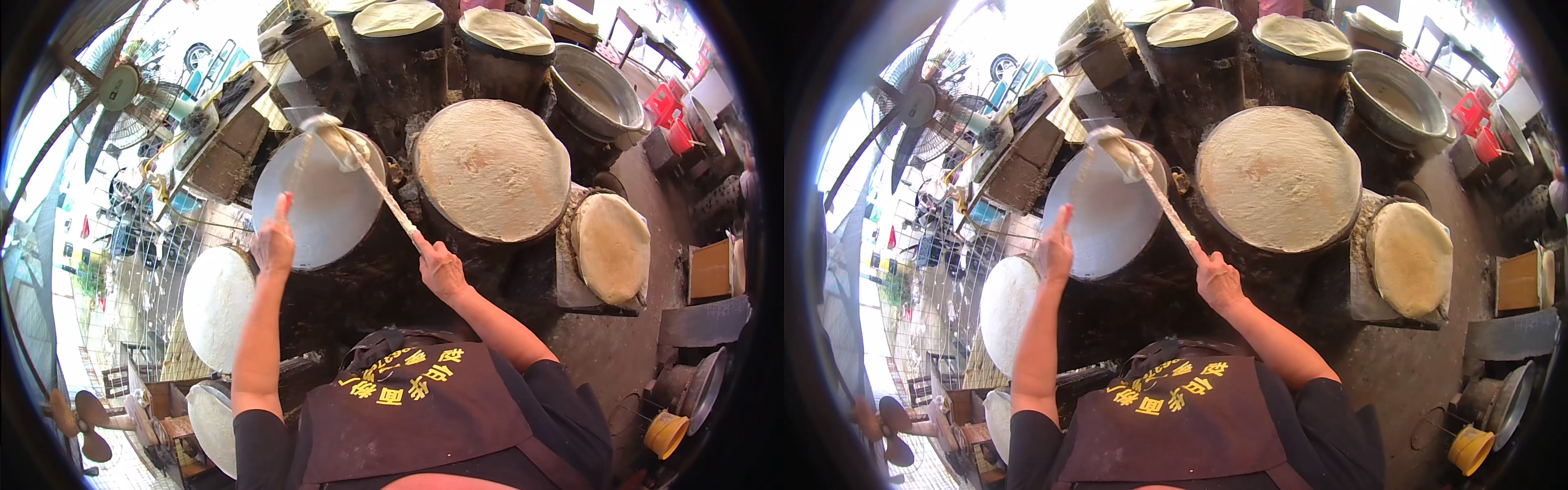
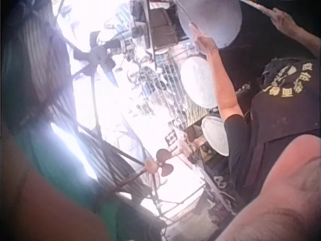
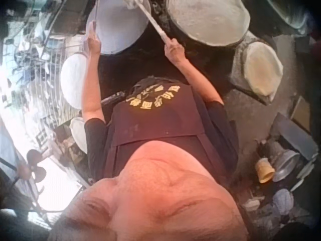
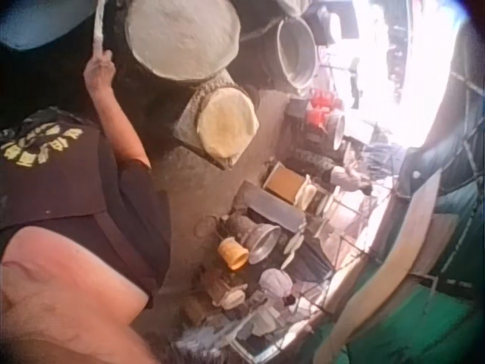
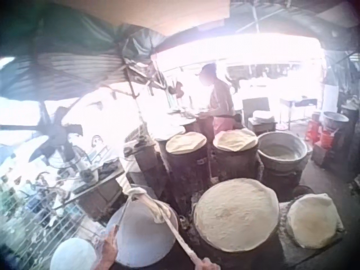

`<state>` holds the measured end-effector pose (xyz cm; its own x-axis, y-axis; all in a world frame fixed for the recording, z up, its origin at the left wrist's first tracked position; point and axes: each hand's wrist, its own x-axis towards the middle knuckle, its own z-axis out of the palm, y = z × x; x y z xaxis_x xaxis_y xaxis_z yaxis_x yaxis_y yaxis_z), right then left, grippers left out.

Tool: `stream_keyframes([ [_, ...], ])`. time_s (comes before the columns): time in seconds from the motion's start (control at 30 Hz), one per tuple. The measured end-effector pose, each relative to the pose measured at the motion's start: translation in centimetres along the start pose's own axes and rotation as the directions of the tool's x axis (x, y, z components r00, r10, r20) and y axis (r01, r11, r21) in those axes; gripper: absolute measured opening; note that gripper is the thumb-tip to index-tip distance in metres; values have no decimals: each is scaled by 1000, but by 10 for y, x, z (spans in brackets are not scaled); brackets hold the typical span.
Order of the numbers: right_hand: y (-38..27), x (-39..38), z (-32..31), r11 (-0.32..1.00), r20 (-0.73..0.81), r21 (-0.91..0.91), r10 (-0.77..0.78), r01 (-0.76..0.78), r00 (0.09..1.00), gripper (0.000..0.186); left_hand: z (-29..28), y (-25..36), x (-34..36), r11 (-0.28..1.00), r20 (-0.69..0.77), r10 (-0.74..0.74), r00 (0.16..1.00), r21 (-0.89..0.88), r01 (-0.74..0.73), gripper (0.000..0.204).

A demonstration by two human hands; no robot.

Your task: The person ladles liquid batter onto hot vertical cylindrical surfaces, spreads it into thin sheets, and peels the cooked sheets off to stack them. The process is repeated continuously across multiple cooking surfaces.

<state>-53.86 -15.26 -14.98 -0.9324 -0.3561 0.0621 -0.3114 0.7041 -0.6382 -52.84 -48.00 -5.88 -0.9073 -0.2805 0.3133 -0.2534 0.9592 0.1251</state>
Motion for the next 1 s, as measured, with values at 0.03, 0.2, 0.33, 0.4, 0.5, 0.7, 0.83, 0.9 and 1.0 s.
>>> stream_keyframes([
  [0.03,-2,3,5,1000,-18,-6,16,-16,1000,58,-13,-4,9,999,-56,-34,998,5,35,61],
  [0.2,-23,17,25,998,-60,-28,58,-59,997,56,-38,-34,14,847,-292,-150,944,-531,-29,51],
  [0.33,-25,5,22,974,-109,220,-33,56,994,57,-101,-35,-54,89,384,-236,892,-906,414,45],
  [0.4,-34,-3,10,942,-104,337,29,8,994,56,-126,-40,-90,-123,473,-164,865,-880,458,46],
  [0.5,-42,23,41,949,-167,312,19,34,986,58,-145,-43,-132,-423,493,-6,870,-789,445,49],
  [0.7,-61,67,67,973,-122,224,-24,51,992,52,-173,-61,-197,-794,455,110,883,-495,354,55],
  [0.83,-70,68,57,979,-139,189,101,-74,985,54,-187,-82,-243,-821,443,93,892,-473,320,57],
  [0.9,-89,81,74,988,-56,111,109,-102,992,55,-192,-82,-249,-828,474,46,879,-474,299,60],
  [1.0,-104,103,92,994,-49,46,101,-98,994,55,-198,-83,-255,-864,482,40,875,-423,273,60],
])
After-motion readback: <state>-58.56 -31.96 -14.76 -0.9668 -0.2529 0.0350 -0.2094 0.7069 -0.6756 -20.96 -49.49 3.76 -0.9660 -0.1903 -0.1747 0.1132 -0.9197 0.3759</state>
